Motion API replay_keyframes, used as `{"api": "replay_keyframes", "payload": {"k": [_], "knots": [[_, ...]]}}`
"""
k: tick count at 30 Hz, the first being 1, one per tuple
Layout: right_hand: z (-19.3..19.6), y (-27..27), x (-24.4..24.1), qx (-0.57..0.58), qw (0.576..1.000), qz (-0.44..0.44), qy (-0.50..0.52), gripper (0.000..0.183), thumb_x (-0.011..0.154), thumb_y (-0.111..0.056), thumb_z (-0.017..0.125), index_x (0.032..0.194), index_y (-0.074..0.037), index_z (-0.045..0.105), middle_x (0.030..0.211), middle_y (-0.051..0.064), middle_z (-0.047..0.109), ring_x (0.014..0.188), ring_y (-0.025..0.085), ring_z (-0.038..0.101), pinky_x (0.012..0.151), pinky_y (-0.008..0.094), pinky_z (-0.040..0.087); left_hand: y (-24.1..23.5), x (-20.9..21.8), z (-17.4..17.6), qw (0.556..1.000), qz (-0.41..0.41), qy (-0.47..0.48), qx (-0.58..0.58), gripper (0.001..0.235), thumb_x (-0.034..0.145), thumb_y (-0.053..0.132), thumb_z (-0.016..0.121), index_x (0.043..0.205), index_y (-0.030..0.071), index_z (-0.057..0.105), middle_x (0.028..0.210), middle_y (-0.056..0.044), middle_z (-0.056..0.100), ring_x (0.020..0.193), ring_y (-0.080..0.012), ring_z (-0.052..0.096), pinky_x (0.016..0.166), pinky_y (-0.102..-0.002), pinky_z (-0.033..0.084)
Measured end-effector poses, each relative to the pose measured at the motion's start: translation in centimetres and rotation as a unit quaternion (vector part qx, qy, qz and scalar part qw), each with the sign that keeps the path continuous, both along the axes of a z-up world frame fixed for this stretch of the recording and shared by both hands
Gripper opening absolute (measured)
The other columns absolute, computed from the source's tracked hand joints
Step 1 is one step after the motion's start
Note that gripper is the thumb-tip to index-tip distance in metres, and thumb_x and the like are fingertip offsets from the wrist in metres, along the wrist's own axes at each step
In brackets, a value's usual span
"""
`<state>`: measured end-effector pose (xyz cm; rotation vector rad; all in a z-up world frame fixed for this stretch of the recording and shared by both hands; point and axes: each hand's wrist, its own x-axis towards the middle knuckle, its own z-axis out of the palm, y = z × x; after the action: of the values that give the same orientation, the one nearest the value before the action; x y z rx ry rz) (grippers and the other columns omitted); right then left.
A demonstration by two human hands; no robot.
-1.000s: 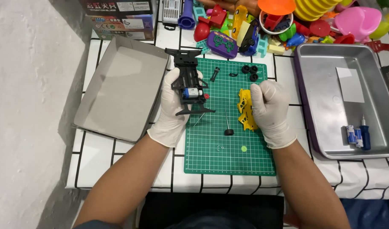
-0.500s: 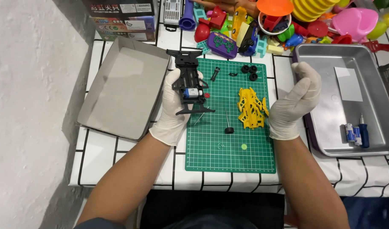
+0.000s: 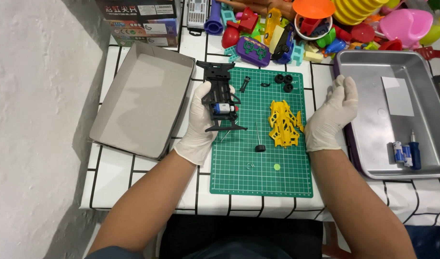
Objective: Assembling a mini 4WD toy car chassis, including installing batteries and securing components with tools.
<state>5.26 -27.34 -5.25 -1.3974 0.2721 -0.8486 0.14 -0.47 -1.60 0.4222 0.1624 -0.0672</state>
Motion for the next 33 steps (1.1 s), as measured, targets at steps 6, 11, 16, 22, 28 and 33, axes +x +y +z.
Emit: {"api": "replay_keyframes", "payload": {"k": [6, 11, 16, 22, 28, 33], "knots": [[-0.4, -0.3, 0.1, 0.022, 1.0, 0.012, -0.005, 0.031, 0.108, -0.01, 0.055, 0.139, -0.004, 0.055, 0.133, 0.009, 0.071, 0.128, 0.016, 0.062, 0.11, 0.031, 0.047, 0.1, 0.5, -1.1, 1.0, 0.001, -0.003, 0.01, 0.027, 0.092, 0.032, 0.062, 0.106, 0.009, 0.067, 0.087, -0.022, 0.074, 0.068, -0.0274, 0.073, 0.051, -0.031, 0.06], [1.1, 0.4, -0.4, 0.028, 0.999, 0.015, 0.019, 0.03, 0.105, -0.009, 0.053, 0.134, -0.005, 0.06, 0.125, 0.006, 0.073, 0.119, 0.012, 0.066, 0.105, 0.029, 0.053, -0.2, 0.7, -1.9, 0.999, 0.004, -0.002, 0.031, 0.028, 0.092, 0.032, 0.061, 0.106, 0.009, 0.069, 0.086, -0.022, 0.074, 0.068, -0.0278, 0.073, 0.052, -0.033, 0.061], [2.0, 0.9, -0.5, 0.048, 0.998, 0.023, 0.031, 0.032, 0.098, -0.005, 0.052, 0.129, -0.005, 0.063, 0.116, 0.006, 0.075, 0.11, 0.013, 0.072, 0.1, 0.027, 0.059, -0.2, 0.1, -0.9, 0.996, 0.027, -0.026, 0.081, 0.026, 0.091, 0.027, 0.06, 0.107, 0.008, 0.069, 0.085, -0.025, 0.073, 0.069, -0.029, 0.074, 0.054, -0.038, 0.064], [2.3, 1.2, -0.5, 0.061, 0.997, 0.024, 0.04, 0.033, 0.094, -0.001, 0.05, 0.122, -0.007, 0.066, 0.105, 0.003, 0.075, 0.098, 0.01, 0.073, 0.086, 0.02, 0.062, -0.6, -0.4, -0.9, 0.991, 0.064, -0.036, 0.108, 0.029, 0.093, 0.021, 0.058, 0.116, 0.008, 0.069, 0.093, -0.023, 0.075, 0.076, -0.0279, 0.075, 0.061, -0.037, 0.066], [6.2, 3.1, -3.2, -0.124, 0.992, -0.002, -0.016, 0.035, 0.094, 0.002, 0.046, 0.119, -0.012, 0.066, 0.102, 0.001, 0.069, 0.098, 0.009, 0.067, 0.071, 0.018, 0.055, -0.9, -0.7, -0.3, 0.985, 0.099, -0.051, 0.132, 0.026, 0.092, 0.017, 0.058, 0.111, 0.007, 0.071, 0.093, -0.02, 0.075, 0.085, -0.0287, 0.076, 0.075, -0.039, 0.065], [8.1, 4.5, -5.9, -0.286, 0.942, 0.158, -0.076, 0.034, 0.095, 0.015, 0.044, 0.109, -0.002, 0.07, 0.091, 0.011, 0.067, 0.093, 0.021, 0.062, 0.085, 0.033, 0.054, -0.9, -0.6, -1.3, 0.977, 0.112, -0.072, 0.168, 0.029, 0.095, 0.018, 0.058, 0.119, 0.007, 0.071, 0.104, -0.019, 0.075, 0.093, -0.0284, 0.074, 0.086, -0.042, 0.062]]}}
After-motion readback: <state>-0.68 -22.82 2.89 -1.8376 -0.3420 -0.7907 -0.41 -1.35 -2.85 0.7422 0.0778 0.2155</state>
